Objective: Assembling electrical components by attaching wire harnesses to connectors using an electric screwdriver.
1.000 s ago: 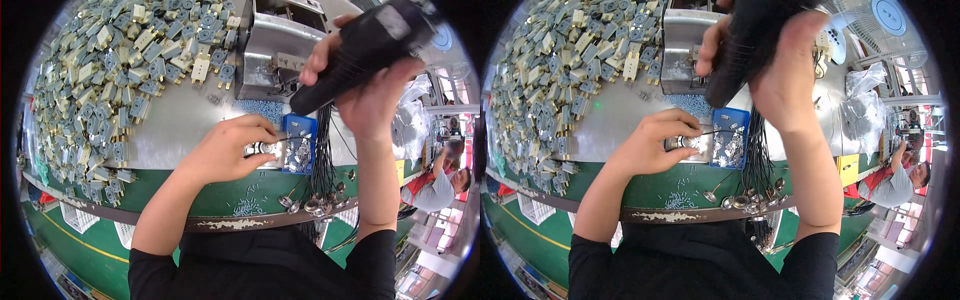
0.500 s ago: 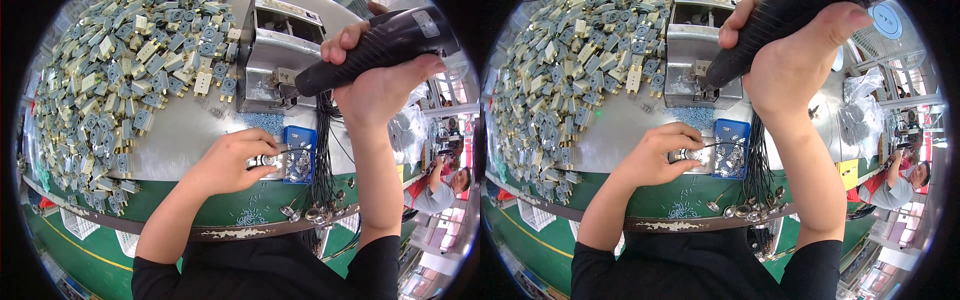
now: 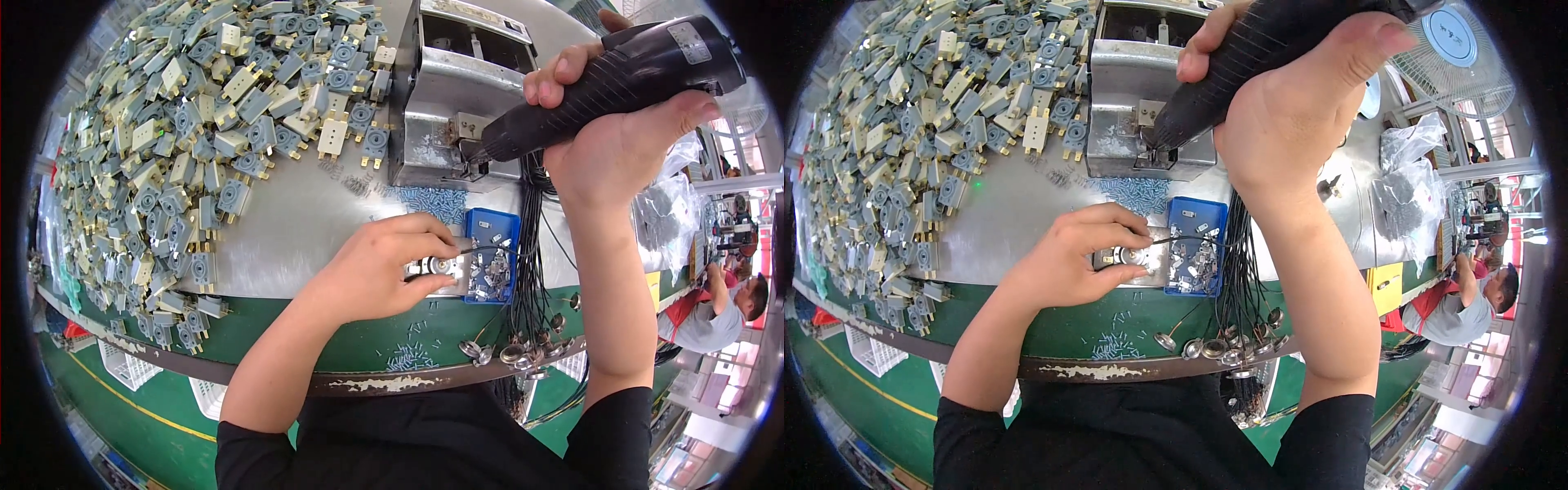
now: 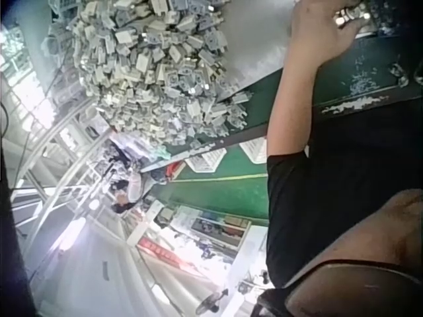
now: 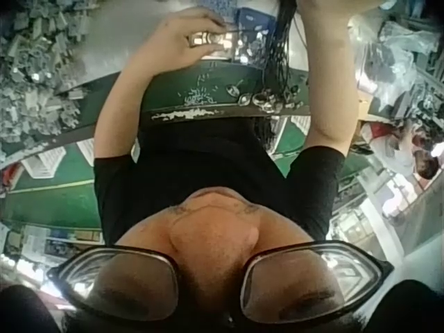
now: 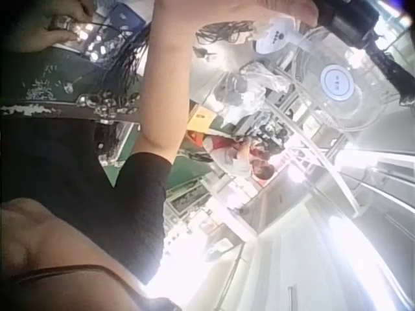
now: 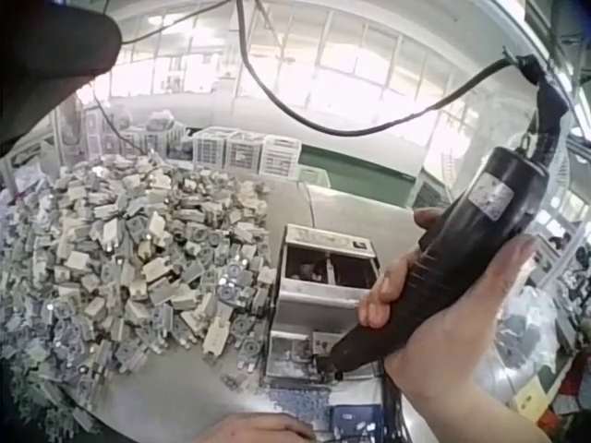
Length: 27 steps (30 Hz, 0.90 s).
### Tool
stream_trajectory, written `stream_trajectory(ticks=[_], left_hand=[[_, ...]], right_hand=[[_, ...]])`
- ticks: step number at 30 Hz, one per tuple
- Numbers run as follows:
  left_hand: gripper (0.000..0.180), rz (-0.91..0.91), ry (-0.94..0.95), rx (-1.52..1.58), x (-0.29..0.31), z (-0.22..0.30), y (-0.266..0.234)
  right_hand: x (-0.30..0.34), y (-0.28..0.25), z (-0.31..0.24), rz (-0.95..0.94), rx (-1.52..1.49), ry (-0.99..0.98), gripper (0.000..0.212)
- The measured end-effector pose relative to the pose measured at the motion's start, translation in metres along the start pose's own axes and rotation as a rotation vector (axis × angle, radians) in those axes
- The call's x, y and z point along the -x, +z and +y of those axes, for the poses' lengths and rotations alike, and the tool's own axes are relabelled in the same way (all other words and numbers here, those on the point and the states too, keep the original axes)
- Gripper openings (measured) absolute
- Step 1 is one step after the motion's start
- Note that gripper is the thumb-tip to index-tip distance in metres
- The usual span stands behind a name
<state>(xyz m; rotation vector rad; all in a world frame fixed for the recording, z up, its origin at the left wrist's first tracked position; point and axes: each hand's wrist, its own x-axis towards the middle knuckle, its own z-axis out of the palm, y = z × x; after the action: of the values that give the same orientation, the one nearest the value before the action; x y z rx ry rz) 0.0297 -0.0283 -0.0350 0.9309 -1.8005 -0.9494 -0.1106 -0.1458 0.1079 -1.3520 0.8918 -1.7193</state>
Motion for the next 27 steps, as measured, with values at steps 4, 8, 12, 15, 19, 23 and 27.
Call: stream_trajectory(ticks=[4, 8, 12, 15, 19, 23, 27], left_hand=[[0.025, 0.001, -0.009, 0.002, -0.001, 0.002, 0.000], [0.025, -0.003, -0.012, 0.007, -0.001, 0.002, 0.000], [0.029, -0.016, -0.044, 0.035, 0.000, 0.005, -0.003], [0.029, -0.016, -0.040, 0.034, -0.001, 0.006, -0.003], [0.029, -0.014, -0.039, 0.029, -0.001, 0.005, -0.002], [0.029, -0.012, -0.056, 0.035, -0.001, 0.007, -0.002], [0.031, -0.025, -0.066, 0.040, 0.000, 0.008, -0.002]], right_hand=[[0.002, 0.002, -0.001, -0.048, -0.009, 0.024, 0.093], [0.004, 0.004, -0.003, -0.037, 0.025, 0.049, 0.095], [0.007, 0.003, -0.008, -0.038, -0.006, 0.082, 0.094], [-0.011, -0.024, 0.001, -0.170, -0.065, 0.078, 0.107], [-0.017, -0.030, 0.004, -0.263, -0.057, 0.063, 0.125], [-0.014, -0.030, 0.005, -0.259, -0.049, 0.053, 0.123], [-0.012, -0.033, -0.003, -0.265, -0.077, 0.082, 0.120]])
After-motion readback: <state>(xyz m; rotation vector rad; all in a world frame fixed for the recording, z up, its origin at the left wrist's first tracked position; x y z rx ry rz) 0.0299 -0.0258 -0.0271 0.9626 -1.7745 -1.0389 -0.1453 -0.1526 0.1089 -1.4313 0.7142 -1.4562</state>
